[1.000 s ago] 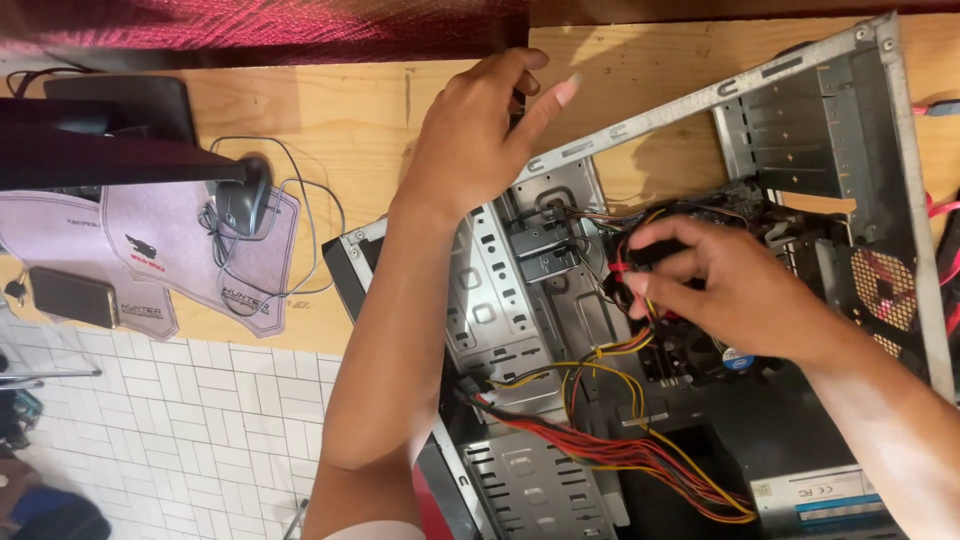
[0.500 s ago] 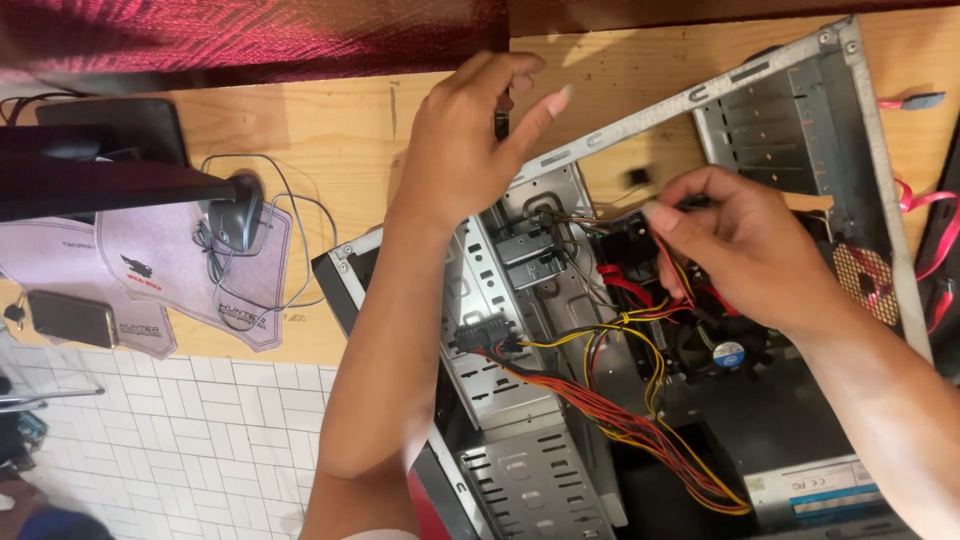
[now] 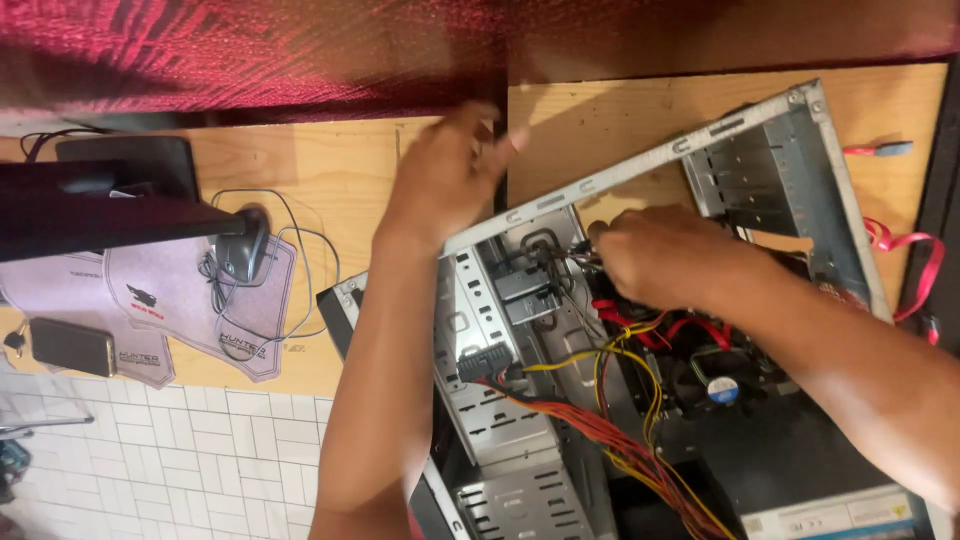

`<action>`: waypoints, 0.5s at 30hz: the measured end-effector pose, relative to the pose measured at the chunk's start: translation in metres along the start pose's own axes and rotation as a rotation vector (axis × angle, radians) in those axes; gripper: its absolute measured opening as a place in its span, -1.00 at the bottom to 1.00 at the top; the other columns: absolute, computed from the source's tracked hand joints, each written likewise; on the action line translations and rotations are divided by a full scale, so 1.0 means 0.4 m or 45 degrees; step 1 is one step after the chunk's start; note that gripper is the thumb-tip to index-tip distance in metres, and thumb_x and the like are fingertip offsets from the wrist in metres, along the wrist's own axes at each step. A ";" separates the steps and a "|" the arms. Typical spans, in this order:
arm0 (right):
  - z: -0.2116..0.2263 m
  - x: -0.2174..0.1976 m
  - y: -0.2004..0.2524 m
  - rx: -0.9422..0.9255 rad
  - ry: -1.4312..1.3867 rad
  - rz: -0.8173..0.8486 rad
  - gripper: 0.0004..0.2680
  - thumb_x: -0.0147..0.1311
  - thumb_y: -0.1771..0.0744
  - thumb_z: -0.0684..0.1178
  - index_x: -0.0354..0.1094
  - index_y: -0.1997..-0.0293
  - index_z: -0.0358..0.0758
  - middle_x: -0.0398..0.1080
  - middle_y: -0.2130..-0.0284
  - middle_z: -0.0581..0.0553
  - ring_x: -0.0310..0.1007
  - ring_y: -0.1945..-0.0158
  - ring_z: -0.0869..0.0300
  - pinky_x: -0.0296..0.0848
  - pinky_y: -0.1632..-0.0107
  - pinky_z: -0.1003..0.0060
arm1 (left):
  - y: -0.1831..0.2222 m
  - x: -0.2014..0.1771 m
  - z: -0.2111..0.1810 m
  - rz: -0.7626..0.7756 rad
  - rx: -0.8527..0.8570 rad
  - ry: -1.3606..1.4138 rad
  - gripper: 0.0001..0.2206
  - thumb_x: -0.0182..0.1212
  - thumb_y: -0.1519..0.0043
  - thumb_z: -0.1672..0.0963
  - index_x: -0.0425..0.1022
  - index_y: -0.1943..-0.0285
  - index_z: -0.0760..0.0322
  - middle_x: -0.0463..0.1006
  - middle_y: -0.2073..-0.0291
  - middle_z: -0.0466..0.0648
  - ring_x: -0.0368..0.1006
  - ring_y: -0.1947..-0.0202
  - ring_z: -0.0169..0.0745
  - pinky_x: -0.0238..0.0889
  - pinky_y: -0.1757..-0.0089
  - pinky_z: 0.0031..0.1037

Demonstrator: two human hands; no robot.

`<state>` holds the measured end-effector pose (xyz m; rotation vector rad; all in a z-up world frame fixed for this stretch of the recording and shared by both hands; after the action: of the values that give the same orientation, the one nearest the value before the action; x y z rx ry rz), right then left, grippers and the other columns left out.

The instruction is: Connecting and organizing internal power and data cables inside a desktop computer tower.

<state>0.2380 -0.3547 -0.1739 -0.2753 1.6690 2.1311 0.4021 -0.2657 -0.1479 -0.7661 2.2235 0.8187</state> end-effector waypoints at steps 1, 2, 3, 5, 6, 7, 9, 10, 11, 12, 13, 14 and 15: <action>-0.021 0.007 -0.043 -0.009 -0.002 0.001 -0.87 -0.14 -0.40 -0.21 0.33 0.01 -0.21 0.39 0.43 -0.09 0.35 0.47 0.14 0.43 0.33 0.18 | -0.016 -0.001 0.006 0.001 -0.007 -0.006 -0.45 -0.07 -0.30 -0.19 0.43 -0.19 0.22 0.64 0.06 0.14 0.59 0.15 0.11 0.37 0.23 -0.10; -0.030 0.002 -0.074 -0.048 0.064 -0.172 -0.78 -0.21 -0.42 0.05 0.26 -0.07 -0.19 0.46 0.35 -0.19 0.46 0.34 -0.08 0.48 0.28 -0.02 | -0.019 0.025 -0.008 0.064 0.078 -0.002 -0.48 -0.02 -0.31 -0.17 0.45 -0.12 0.26 0.64 0.10 0.15 0.58 0.20 0.09 0.35 0.25 -0.12; -0.039 0.000 -0.099 -0.085 0.129 -0.345 -0.63 -0.27 -0.43 0.31 0.20 -0.16 -0.18 0.53 0.27 -0.28 0.57 0.21 -0.31 0.52 0.23 -0.23 | -0.020 0.051 -0.023 0.126 0.164 0.005 -0.51 0.03 -0.32 -0.15 0.46 -0.06 0.30 0.63 0.14 0.16 0.58 0.24 0.08 0.34 0.27 -0.14; -0.079 0.040 -0.154 -0.161 0.142 -0.469 -0.74 -0.13 -0.35 0.19 0.37 0.15 -0.16 0.52 0.42 -0.23 0.58 0.31 -0.22 0.53 0.30 -0.14 | -0.012 0.041 -0.052 0.112 0.203 0.019 -0.54 0.09 -0.35 -0.08 0.44 -0.14 0.40 0.62 0.12 0.25 0.58 0.18 0.23 0.39 0.20 -0.02; -0.082 0.048 -0.173 -0.244 0.163 -0.597 -0.80 0.00 -0.28 0.07 0.54 0.45 -0.14 0.51 0.56 -0.18 0.59 0.42 -0.14 0.54 0.37 -0.05 | -0.003 0.025 -0.069 0.088 0.234 0.033 -0.55 0.15 -0.38 -0.01 0.41 -0.23 0.49 0.61 0.10 0.34 0.59 0.11 0.39 0.45 0.14 0.10; -0.089 0.058 -0.203 -0.246 0.152 -0.605 -0.80 0.00 -0.28 0.07 0.54 0.45 -0.14 0.51 0.56 -0.18 0.59 0.42 -0.14 0.54 0.37 -0.05 | -0.005 0.028 -0.069 0.094 0.236 0.021 -0.55 0.15 -0.38 -0.01 0.41 -0.23 0.49 0.61 0.10 0.34 0.59 0.11 0.39 0.45 0.14 0.10; -0.093 0.079 -0.246 -0.278 0.089 -0.716 -0.80 0.01 -0.30 0.03 0.52 0.50 -0.13 0.49 0.60 -0.15 0.58 0.44 -0.09 0.51 0.39 0.01 | -0.009 0.043 -0.060 0.131 0.183 0.018 -0.51 0.11 -0.40 -0.06 0.40 -0.26 0.46 0.60 0.07 0.30 0.59 0.08 0.31 0.46 0.13 0.04; -0.096 0.082 -0.262 -0.273 0.072 -0.722 -0.80 0.01 -0.30 0.03 0.52 0.50 -0.13 0.49 0.60 -0.15 0.58 0.44 -0.09 0.51 0.39 0.01 | -0.011 0.047 -0.064 0.144 0.190 0.007 -0.51 0.11 -0.40 -0.06 0.40 -0.26 0.46 0.60 0.07 0.30 0.59 0.08 0.31 0.46 0.13 0.04; -0.092 0.071 -0.266 -0.300 0.047 -0.806 -0.79 0.02 -0.31 0.01 0.50 0.54 -0.13 0.48 0.62 -0.13 0.58 0.45 -0.06 0.50 0.40 0.05 | -0.012 0.051 -0.062 0.168 0.171 -0.004 -0.50 0.09 -0.41 -0.07 0.39 -0.27 0.46 0.59 0.06 0.28 0.59 0.07 0.27 0.47 0.13 0.01; -0.088 0.052 -0.272 -0.329 0.034 -0.898 -0.77 0.03 -0.33 -0.01 0.49 0.58 -0.13 0.46 0.65 -0.10 0.58 0.46 -0.03 0.48 0.41 0.09 | -0.014 0.048 -0.059 0.176 0.152 -0.018 -0.50 0.06 -0.42 -0.08 0.37 -0.29 0.45 0.59 0.04 0.25 0.59 0.06 0.22 0.49 0.14 -0.03; -0.075 0.022 -0.240 -0.328 0.029 -0.912 -0.77 0.03 -0.33 -0.01 0.49 0.58 -0.13 0.46 0.65 -0.10 0.58 0.46 -0.03 0.48 0.41 0.09 | -0.010 0.051 -0.058 0.175 0.159 -0.030 -0.50 0.06 -0.42 -0.08 0.37 -0.29 0.45 0.59 0.04 0.25 0.59 0.06 0.22 0.49 0.14 -0.03; -0.061 0.001 -0.212 -0.348 0.016 -0.863 -0.77 -0.01 -0.32 -0.07 0.51 0.56 -0.14 0.49 0.62 -0.14 0.60 0.42 -0.04 0.52 0.36 0.03 | -0.011 0.051 -0.054 0.156 0.143 -0.043 -0.49 0.08 -0.41 -0.08 0.37 -0.29 0.44 0.59 0.04 0.24 0.59 0.06 0.21 0.48 0.14 -0.04; -0.047 -0.020 -0.183 -0.368 0.003 -0.815 -0.77 -0.05 -0.32 -0.13 0.54 0.54 -0.15 0.52 0.60 -0.17 0.63 0.39 -0.06 0.55 0.31 -0.02 | -0.012 0.051 -0.050 0.137 0.127 -0.056 -0.48 0.09 -0.40 -0.09 0.38 -0.29 0.43 0.60 0.04 0.23 0.59 0.06 0.20 0.48 0.14 -0.05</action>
<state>0.2754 -0.3602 -0.2398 -0.7797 1.0623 1.8496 0.3854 -0.2890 -0.1522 -0.5797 2.2634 0.7623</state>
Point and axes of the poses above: each hand's wrist, its own y-axis away from the middle knuckle, its own x-axis out of the palm, z = x × y, the point moved 10 cm from there along -y, towards the middle knuckle
